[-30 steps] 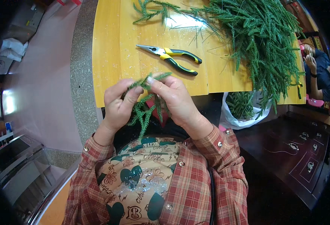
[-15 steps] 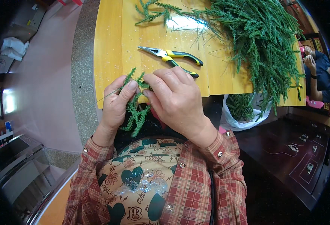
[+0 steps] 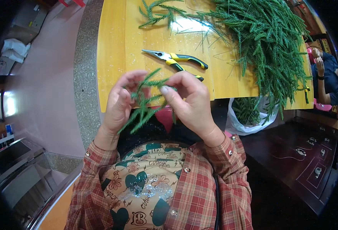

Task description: Trimming and assembling green artificial foliage branches at a production table.

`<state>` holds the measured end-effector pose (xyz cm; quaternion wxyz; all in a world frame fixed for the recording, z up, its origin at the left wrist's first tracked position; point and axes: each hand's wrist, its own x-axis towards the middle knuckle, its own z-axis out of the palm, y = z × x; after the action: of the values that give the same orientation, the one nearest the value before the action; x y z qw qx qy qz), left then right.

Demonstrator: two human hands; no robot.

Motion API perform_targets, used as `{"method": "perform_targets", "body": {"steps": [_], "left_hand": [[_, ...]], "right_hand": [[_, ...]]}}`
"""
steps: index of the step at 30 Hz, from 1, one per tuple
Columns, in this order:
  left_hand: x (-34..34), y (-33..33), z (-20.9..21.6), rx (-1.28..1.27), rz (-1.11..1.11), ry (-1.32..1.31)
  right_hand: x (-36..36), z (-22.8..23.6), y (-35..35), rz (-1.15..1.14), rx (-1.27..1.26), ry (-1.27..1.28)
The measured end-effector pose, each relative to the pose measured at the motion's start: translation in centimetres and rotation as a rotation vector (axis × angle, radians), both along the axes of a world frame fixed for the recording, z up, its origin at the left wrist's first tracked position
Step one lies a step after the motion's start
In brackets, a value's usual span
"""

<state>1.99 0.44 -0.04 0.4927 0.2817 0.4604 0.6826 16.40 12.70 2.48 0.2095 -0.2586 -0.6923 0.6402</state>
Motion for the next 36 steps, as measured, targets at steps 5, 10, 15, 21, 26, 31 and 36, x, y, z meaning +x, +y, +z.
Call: {"method": "perform_targets", "body": {"steps": [5,10,15,21,26,31,36], "left_hand": [[-0.1,1.1,0.4,0.079,0.667,0.170],[-1.4,-1.6,-0.6,0.068,0.419,0.645],[0.6,0.2,0.1,0.001,0.252,0.297],[-0.1,-0.1,0.7,0.007,0.086,-0.026],[-0.7,-0.3,0.2,0.040,0.026,-0.041],[-1.4,-0.1,0.1,0.059,0.071,-0.326],[-1.5,-0.4,0.2,0.085,0.088,-0.389]], "right_hand": [[-0.2,-0.4,0.1,-0.271,-0.085,0.212],[-0.9,-0.8,-0.1,-0.294,0.204,0.275],[-2.2,-1.6,-0.7,-0.200,0.768,0.244],[-2.9,-2.3,-1.7,-0.065,0.716,0.219],[-2.6,-1.3,-1.1,-0.016,0.759,0.216],[-1.1,-0.6,0.2,-0.059,0.529,0.223],[0.3,-0.3,2.5,-0.271,0.697,0.019]]}}
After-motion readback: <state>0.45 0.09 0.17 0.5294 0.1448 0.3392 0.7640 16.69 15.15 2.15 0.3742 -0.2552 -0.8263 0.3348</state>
